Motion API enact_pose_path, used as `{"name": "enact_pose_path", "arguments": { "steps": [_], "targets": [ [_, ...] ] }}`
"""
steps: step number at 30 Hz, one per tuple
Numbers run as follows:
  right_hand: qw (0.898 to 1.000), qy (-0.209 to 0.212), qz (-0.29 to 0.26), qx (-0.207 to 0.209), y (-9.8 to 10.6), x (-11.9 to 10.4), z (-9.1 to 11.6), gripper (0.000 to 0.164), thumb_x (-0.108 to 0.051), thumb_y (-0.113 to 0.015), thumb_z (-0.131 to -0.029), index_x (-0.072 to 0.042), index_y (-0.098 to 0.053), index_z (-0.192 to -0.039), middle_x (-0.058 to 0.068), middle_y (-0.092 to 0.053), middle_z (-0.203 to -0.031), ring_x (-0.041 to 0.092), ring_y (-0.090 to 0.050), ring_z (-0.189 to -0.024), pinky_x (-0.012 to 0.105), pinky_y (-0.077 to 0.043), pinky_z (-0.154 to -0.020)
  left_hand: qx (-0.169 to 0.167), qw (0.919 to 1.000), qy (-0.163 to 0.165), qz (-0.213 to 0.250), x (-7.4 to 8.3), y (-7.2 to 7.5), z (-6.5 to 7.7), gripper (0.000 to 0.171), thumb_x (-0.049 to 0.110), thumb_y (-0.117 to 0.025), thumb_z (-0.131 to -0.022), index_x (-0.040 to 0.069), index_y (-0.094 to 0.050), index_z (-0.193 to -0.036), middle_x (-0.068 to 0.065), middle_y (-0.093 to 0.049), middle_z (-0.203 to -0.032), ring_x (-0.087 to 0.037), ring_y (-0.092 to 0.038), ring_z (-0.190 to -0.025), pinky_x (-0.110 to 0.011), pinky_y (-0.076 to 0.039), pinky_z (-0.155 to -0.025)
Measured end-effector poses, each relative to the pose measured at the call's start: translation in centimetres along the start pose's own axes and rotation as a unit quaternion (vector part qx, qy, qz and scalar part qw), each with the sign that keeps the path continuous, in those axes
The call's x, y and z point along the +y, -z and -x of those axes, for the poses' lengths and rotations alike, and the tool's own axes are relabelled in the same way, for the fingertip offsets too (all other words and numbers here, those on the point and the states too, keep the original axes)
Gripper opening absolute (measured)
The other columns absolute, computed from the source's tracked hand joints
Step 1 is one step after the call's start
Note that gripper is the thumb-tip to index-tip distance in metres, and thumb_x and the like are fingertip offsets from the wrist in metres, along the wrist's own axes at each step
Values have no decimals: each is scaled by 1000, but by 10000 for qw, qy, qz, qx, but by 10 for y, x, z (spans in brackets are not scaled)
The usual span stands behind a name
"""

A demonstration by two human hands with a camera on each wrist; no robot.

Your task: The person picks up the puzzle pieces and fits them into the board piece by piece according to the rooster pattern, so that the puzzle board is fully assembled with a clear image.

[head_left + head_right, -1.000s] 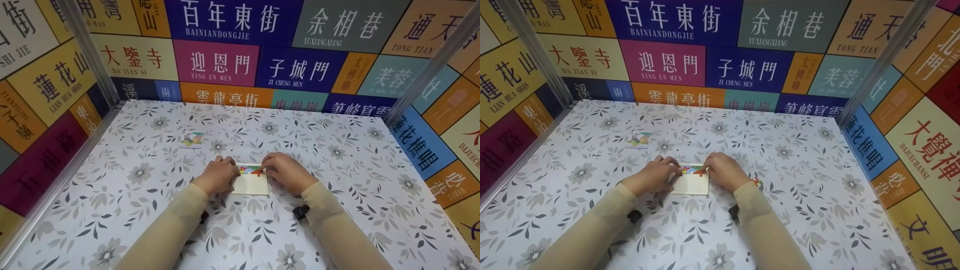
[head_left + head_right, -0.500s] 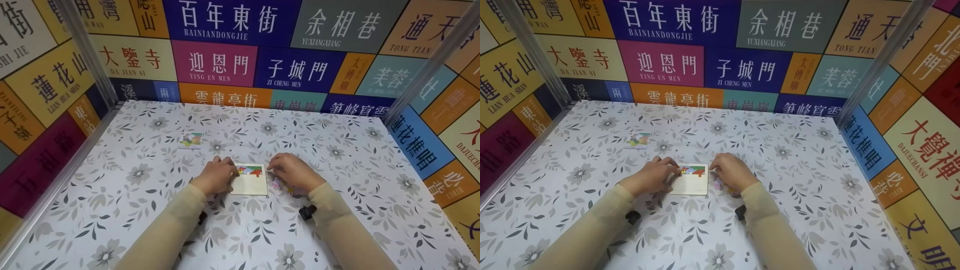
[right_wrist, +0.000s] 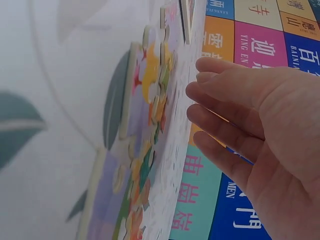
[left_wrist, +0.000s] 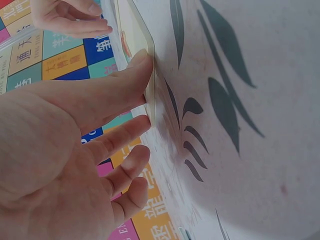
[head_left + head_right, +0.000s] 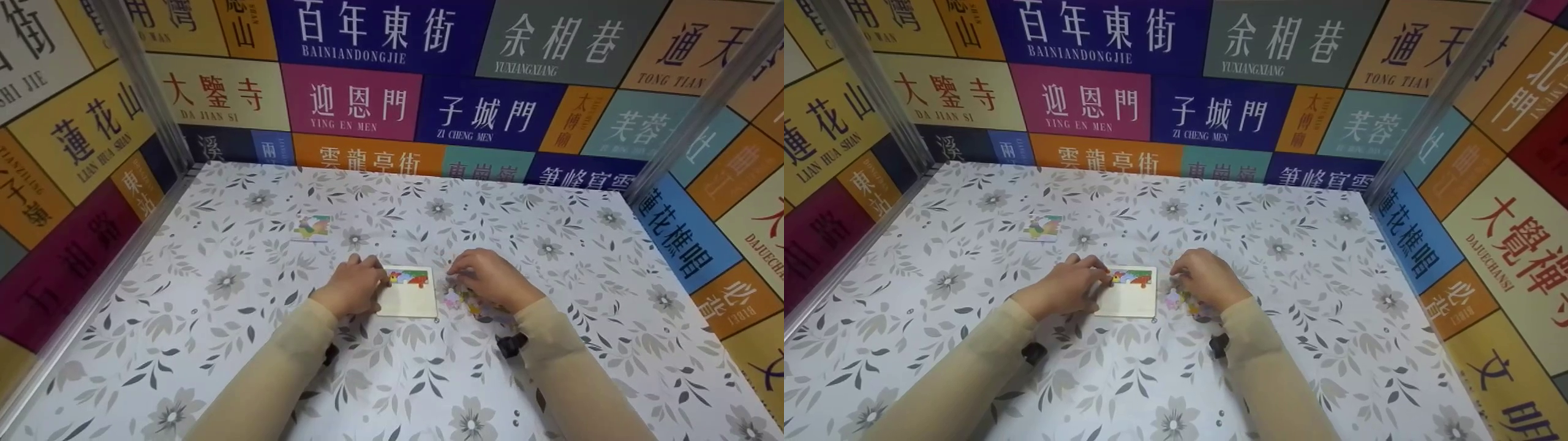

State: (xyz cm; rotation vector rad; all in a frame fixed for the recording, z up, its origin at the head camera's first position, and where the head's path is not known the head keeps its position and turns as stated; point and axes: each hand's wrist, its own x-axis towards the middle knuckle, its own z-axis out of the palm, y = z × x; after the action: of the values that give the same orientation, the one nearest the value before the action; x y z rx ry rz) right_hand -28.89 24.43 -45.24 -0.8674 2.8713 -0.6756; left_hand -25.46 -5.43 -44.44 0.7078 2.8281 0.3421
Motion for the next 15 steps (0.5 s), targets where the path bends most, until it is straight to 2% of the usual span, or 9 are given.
{"name": "enact_pose_path", "arguments": {
  "steps": [15],
  "targets": [
    [9998, -176, -19, -30, 7, 13, 16, 17, -2, -72, -92, -6, -81, -107, 7, -77, -105, 29, -70, -105, 50, -54, -98, -205, 9997, 118, 77, -1, 0, -2, 44, 24, -86, -84, 20, -73, -126, -4, -59, -138, -29, -49, -118, -46, -43, -103]
  ]
}}
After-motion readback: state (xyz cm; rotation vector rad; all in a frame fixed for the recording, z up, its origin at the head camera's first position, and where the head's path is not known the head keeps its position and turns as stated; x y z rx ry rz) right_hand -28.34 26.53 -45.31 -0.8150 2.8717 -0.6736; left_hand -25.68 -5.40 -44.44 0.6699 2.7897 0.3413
